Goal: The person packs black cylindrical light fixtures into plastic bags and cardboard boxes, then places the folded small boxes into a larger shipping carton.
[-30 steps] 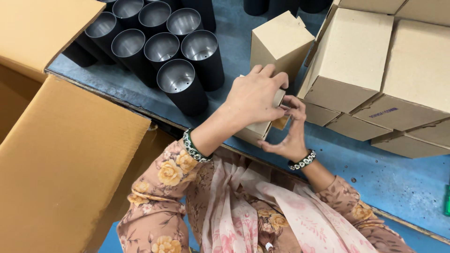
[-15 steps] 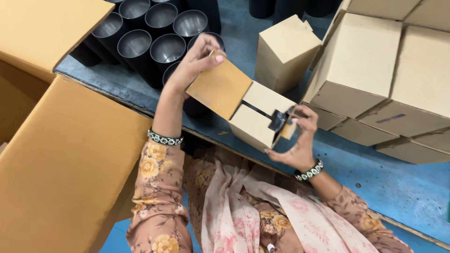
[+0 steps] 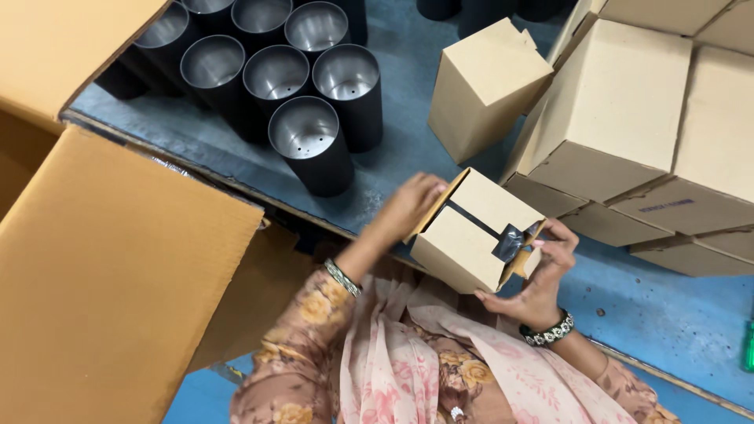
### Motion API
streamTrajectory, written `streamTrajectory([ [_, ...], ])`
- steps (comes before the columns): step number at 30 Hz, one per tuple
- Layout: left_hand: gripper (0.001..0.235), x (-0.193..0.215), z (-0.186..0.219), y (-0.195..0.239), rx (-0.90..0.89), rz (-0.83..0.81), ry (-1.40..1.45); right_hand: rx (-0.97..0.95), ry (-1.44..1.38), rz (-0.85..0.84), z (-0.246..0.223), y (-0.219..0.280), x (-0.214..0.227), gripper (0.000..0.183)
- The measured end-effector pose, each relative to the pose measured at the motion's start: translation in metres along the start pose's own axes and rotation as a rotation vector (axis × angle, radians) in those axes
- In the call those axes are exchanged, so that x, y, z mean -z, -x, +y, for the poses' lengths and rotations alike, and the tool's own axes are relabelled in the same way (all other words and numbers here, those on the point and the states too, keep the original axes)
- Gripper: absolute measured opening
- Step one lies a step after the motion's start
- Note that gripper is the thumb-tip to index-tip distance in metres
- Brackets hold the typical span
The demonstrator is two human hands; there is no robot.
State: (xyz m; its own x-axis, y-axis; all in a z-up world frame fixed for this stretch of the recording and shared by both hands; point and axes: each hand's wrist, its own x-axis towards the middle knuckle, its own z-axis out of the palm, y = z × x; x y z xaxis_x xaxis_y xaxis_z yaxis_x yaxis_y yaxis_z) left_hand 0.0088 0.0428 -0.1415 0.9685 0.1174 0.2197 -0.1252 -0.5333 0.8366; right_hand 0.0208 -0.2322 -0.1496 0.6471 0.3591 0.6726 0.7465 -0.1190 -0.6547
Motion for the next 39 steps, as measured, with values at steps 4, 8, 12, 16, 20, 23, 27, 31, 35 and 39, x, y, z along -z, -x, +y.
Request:
streamTrajectory([
  [4, 0.021, 0.009, 0.014, 0.004, -0.176, 0.22, -0.107, 0.03, 0.041, 0.017, 0.004, -0.002, -0.007, 0.115],
  [8, 0.02, 0.085, 0.057, 0.008, -0.273, 0.392, -0.334, -0.023, 0.242, -0.01, -0.006, 0.005, -0.017, 0.124],
  [12, 0.022, 0.102, 0.118, 0.039, -0.43, 0.206, -0.484, 0.01, 0.074, 0.015, -0.016, 0.008, -0.043, 0.1],
  [16, 0.027, 0.085, 0.149, 0.061, -0.499, -0.03, -0.551, 0.026, 0.111, -0.077, -0.032, -0.001, -0.031, 0.086],
  [20, 0.038, 0.088, 0.151, 0.064, -0.478, -0.068, -0.517, 0.154, 0.275, -0.227, -0.054, -0.036, -0.008, 0.067],
  [23, 0.043, 0.09, 0.152, 0.062, -0.509, -0.072, -0.537, 0.227, 0.295, -0.396, -0.068, -0.071, 0.001, 0.062],
  [27, 0.041, 0.102, 0.148, 0.065, -0.584, 0.093, -0.572, 0.214, 0.3, -0.394, -0.081, -0.088, 0.004, 0.071],
  [31, 0.036, 0.101, 0.124, 0.089, -0.515, 0.264, -0.516, 0.14, 0.247, -0.327, -0.073, -0.087, 0.01, 0.087],
  [35, 0.03, 0.07, 0.086, 0.12, -0.335, 0.421, -0.368, 0.083, 0.23, -0.25, -0.062, -0.075, 0.01, 0.095],
  [39, 0.034, 0.026, 0.065, 0.136, -0.261, 0.536, -0.203, 0.077, 0.163, -0.158, -0.05, -0.061, 0.003, 0.101],
])
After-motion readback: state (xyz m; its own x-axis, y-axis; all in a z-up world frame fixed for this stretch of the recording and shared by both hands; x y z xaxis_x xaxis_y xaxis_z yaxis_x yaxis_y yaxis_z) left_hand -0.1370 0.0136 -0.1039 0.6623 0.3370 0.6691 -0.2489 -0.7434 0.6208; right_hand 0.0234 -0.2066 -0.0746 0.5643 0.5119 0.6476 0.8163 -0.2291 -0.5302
